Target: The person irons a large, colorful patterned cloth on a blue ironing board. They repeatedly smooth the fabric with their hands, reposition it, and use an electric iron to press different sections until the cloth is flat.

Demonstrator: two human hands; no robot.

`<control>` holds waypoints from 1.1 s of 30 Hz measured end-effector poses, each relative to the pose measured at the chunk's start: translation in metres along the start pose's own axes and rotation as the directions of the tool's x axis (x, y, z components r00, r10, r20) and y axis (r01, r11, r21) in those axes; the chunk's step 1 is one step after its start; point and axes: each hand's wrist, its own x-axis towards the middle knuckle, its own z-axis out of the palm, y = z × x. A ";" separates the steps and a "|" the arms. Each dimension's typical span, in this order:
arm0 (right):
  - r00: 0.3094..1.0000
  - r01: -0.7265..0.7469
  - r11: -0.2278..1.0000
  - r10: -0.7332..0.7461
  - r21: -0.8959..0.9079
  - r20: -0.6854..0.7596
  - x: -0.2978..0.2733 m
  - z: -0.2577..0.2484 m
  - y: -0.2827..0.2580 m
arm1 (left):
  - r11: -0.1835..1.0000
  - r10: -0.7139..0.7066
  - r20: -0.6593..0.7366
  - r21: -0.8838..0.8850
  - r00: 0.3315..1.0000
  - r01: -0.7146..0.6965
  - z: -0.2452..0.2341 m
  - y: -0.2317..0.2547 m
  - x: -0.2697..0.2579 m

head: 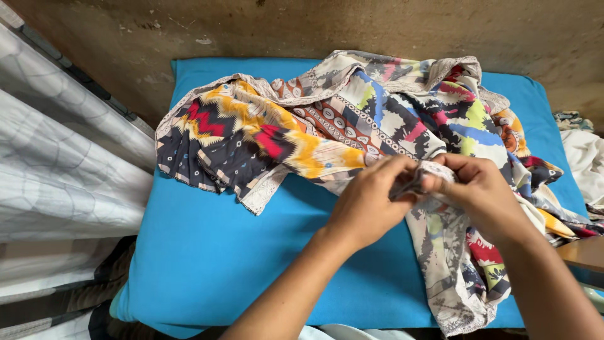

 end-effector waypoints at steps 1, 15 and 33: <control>0.998 -0.005 0.996 0.010 -0.087 0.056 -0.004 0.001 -0.009 | 1.000 0.025 -0.037 0.008 0.999 -0.024 -0.003 0.001 0.000; 0.994 0.031 0.879 0.023 -0.475 0.108 -0.007 -0.035 -0.034 | 0.713 0.324 -0.363 0.701 0.874 0.027 -0.127 -0.032 -0.041; 0.979 0.157 0.359 0.068 -0.920 0.193 0.144 0.122 0.040 | 0.445 -0.486 -0.718 0.287 0.498 0.848 -0.224 -0.168 -0.126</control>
